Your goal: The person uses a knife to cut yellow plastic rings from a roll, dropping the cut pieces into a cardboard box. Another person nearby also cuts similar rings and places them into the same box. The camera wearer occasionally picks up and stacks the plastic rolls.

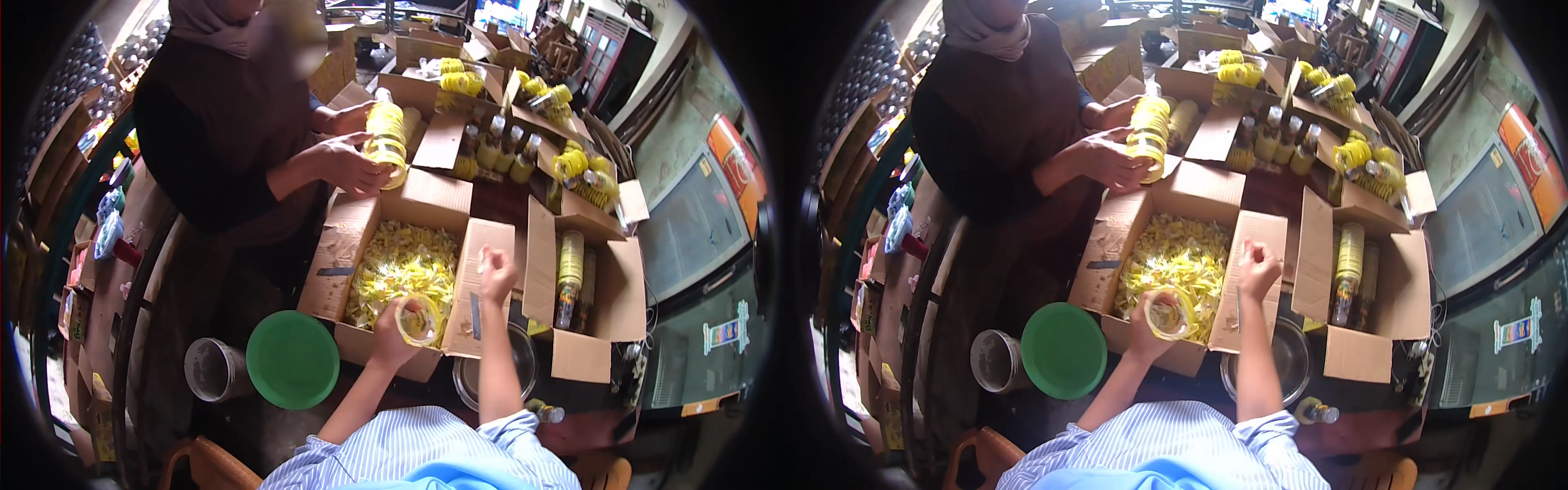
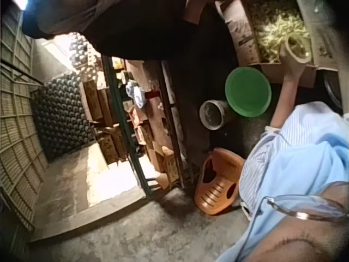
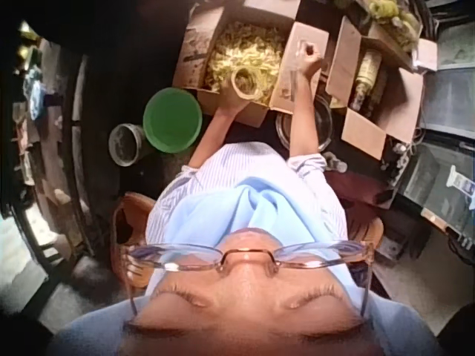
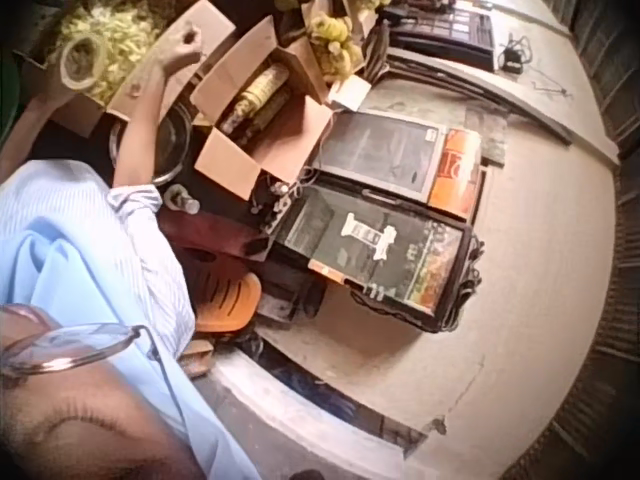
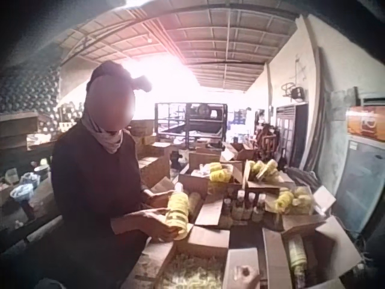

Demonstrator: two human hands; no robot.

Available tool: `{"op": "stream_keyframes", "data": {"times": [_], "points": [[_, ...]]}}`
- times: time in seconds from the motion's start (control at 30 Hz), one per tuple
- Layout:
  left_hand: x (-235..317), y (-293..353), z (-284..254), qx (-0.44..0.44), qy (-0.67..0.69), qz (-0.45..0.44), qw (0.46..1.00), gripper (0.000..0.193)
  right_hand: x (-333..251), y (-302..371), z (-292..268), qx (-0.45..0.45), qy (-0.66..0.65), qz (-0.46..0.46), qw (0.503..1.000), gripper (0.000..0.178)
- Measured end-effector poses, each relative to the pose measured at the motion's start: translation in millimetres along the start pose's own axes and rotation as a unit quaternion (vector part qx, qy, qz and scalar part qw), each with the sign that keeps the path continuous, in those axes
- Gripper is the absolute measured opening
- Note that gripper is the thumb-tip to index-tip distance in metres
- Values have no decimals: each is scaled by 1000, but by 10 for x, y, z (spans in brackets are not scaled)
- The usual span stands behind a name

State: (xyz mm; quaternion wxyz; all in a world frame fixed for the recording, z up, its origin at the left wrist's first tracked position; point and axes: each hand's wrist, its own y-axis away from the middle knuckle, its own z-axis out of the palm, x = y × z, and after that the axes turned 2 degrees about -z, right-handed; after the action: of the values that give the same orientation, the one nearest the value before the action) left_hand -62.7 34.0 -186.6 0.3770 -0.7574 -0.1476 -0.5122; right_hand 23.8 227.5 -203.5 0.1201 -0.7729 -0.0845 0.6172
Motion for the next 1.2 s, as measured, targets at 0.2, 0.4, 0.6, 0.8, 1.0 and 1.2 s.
{"op": "stream_keyframes", "data": {"times": [0.2, 0.4, 0.6, 0.8, 1.0, 1.2], "points": [[89, -118, -62, -23, -53, -47, 997, 53, -449, 355, -29, -252, -31, -61, 965, 16], [-40, -45, -12, -29, -33, 28, 999, 63, -409, 501, -89, -269, -24, -128, 954, 14], [-88, -25, -21, -11, 47, 93, 995, 65, -672, 496, -210, -258, 18, -227, 939, 27], [-125, -39, -16, -6, 37, 129, 991, 67, -986, 576, -271, -226, 29, -235, 945, 17], [-207, -52, 35, -2, 55, 142, 988, 68, -761, 488, -119, -151, 66, -260, 951, 16], [-178, -88, 9, -15, 23, 118, 993, 66, -726, 477, -100, -197, 37, -107, 974, 22]]}}
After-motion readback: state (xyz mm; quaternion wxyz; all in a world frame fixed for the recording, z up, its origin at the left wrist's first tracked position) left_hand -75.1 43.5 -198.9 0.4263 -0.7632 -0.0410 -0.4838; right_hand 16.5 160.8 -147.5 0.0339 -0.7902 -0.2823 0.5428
